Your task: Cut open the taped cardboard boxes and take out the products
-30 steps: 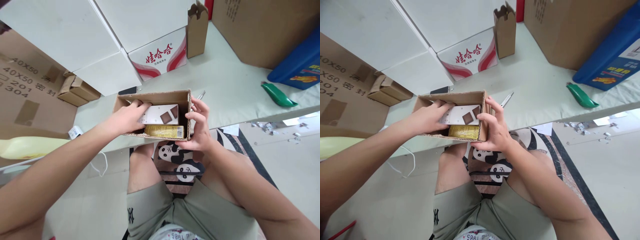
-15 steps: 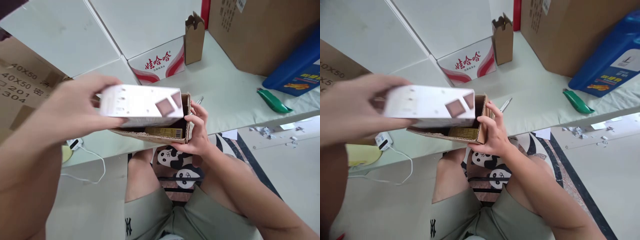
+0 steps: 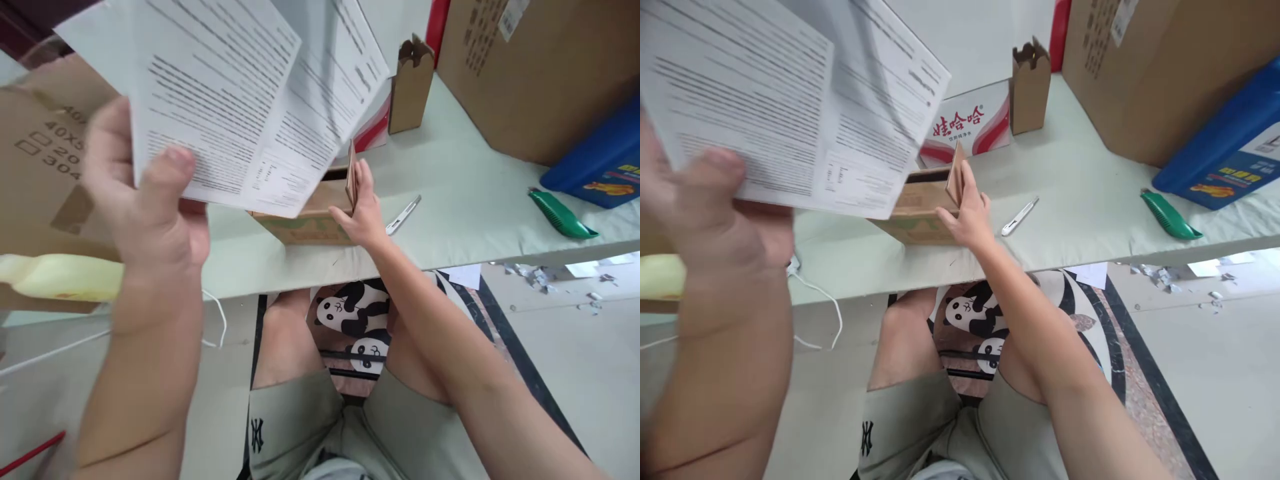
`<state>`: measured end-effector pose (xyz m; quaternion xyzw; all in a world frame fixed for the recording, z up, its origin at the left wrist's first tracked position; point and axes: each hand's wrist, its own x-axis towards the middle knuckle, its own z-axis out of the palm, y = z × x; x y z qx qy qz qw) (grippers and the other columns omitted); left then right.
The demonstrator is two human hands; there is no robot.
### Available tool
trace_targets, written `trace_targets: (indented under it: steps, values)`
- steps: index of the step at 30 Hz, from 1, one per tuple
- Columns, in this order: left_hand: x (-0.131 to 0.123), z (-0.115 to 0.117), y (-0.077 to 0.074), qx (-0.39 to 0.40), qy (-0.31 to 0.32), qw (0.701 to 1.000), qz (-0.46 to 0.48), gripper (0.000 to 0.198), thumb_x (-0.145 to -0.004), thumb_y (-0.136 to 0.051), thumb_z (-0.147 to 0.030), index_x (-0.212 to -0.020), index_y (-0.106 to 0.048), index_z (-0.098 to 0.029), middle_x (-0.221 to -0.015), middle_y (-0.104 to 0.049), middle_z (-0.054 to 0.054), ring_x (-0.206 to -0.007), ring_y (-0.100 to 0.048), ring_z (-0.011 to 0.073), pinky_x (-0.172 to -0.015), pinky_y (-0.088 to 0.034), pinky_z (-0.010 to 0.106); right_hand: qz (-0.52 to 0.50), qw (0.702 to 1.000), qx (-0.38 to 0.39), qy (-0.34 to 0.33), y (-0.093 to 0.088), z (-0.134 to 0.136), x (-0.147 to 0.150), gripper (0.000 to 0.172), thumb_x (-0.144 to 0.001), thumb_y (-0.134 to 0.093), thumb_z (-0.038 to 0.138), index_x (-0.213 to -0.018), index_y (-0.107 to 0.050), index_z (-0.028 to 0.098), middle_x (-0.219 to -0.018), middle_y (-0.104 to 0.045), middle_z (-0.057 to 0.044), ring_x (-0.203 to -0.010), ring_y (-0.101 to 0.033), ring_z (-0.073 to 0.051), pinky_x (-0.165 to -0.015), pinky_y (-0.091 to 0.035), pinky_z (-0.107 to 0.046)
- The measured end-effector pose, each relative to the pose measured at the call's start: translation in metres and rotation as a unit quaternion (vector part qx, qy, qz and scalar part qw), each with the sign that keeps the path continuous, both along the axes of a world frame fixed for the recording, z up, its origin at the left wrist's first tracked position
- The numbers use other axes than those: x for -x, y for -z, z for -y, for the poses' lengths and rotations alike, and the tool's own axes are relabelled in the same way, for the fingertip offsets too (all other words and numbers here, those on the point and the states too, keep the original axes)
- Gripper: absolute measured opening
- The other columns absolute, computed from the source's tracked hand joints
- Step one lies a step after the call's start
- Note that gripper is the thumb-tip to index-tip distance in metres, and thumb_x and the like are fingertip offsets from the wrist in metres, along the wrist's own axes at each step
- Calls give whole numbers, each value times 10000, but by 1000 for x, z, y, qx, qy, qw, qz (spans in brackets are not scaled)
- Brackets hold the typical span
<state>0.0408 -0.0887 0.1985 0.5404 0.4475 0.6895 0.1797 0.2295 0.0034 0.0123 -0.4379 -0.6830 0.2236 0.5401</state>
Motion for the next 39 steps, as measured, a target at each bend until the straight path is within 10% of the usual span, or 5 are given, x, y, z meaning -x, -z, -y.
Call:
trace_targets:
  steps: [5,12,20,31,39]
  values:
    - [-3,8,47,16,76,992,104,264,-795,-715,-373,-970,-719,-175,-970,-776,54,-1249,-679,301,-1144,-546,437,-184,978,75,-66,-3,17,-30,579,-916,-517,554,-1409,-449,258,-1563,-512,-131,-1515,-456,-275,-1287,-323,-564]
    - [20,42,123,174,110,978,35,903,-498,-936,-666,-1291,-659,-333,-1300,-703,102,-1258,-668,372,-974,-621,498,-275,850,334,-301,-10,91,-75,790,-860,-519,810,-1430,-444,268,-1370,-659,-135,-1181,-705,-302,-953,-626,-515]
    - [63,49,103,114,259,929,-239,622,-760,-878,-332,-1321,-626,-426,-1392,-658,88,-1385,-609,358,-1130,-538,584,-318,593,581,-459,10,88,-76,991,-779,-396,967,-1416,-540,222,-1249,-737,-159,-989,-762,-319,-741,-659,-491]
    - [21,83,133,140,190,969,67,705,-827,-650,-781,-1427,-542,-426,-1389,-672,74,-1177,-713,336,-823,-669,477,-146,893,243,-349,-28,120,-38,1008,-820,-727,679,-1619,-217,334,-1485,-583,-133,-1245,-692,-341,-870,-672,-487]
    - [13,-52,21,182,187,965,1,580,-869,-692,-633,-1302,-621,-253,-1307,-720,92,-1328,-657,324,-1003,-619,447,-99,985,62,-130,-132,5,-2,482,-1046,-373,513,-1467,-518,329,-1576,-506,-36,-1414,-574,-305,-1000,-573,-431]
